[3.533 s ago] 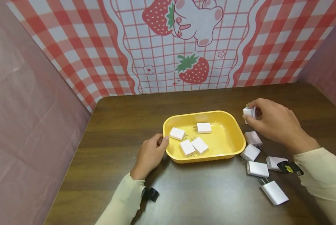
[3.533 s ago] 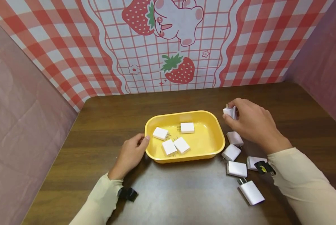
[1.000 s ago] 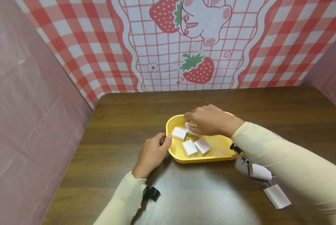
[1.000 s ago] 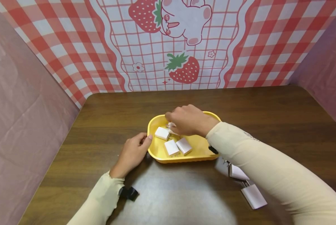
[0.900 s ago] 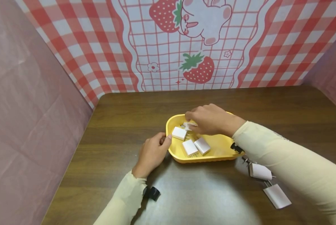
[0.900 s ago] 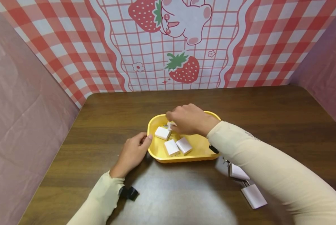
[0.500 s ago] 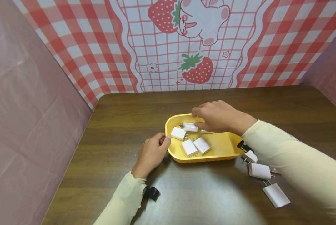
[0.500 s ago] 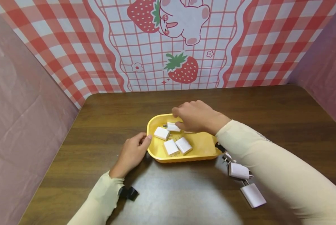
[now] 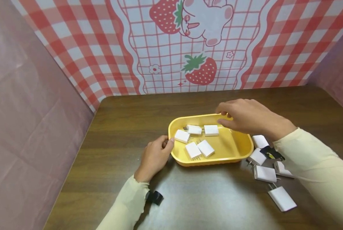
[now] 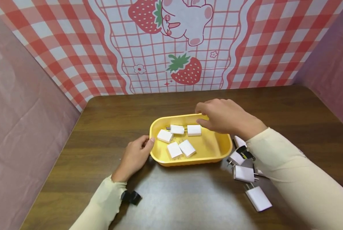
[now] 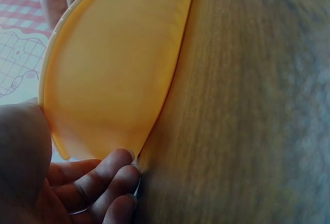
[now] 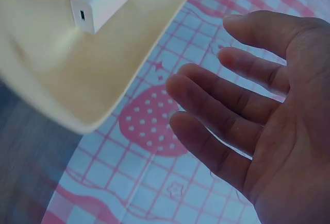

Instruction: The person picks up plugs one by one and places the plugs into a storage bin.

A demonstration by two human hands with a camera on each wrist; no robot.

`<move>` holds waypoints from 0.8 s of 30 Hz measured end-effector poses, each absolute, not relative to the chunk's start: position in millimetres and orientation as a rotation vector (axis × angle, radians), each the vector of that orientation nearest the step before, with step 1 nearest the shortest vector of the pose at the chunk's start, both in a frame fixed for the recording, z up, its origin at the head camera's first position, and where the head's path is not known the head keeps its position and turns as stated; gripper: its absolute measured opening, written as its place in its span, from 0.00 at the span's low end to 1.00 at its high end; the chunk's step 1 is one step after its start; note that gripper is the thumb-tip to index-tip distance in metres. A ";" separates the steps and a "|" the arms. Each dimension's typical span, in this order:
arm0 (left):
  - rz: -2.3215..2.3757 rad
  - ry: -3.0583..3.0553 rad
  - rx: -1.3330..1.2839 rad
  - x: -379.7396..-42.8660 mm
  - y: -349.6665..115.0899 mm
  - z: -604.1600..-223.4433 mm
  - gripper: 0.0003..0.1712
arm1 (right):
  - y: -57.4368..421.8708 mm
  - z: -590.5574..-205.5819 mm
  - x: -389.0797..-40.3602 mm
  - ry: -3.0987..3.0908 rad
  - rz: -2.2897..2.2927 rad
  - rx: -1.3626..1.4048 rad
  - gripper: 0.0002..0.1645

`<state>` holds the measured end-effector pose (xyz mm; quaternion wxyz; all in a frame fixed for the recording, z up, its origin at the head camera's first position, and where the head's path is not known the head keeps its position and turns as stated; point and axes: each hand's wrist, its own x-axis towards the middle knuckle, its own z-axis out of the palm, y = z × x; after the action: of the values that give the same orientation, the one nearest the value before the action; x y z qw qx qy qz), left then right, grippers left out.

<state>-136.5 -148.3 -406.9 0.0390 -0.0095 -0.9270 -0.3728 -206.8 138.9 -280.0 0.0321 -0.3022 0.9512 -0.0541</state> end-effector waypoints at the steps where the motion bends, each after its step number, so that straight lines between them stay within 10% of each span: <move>1: -1.145 -2.843 -0.029 -136.4 -148.4 -407.1 0.23 | 141.9 -279.4 -204.7 2.932 -0.164 -0.908 0.21; 24: -1.163 -2.863 0.002 -137.3 -148.2 -407.3 0.24 | 240.3 -322.8 -145.9 2.984 -0.142 -0.472 0.31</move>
<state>-137.3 -148.2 -407.3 0.0255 0.0008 -0.9262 -0.3762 -145.9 240.3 -322.8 0.0586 -0.1557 0.9849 -0.0469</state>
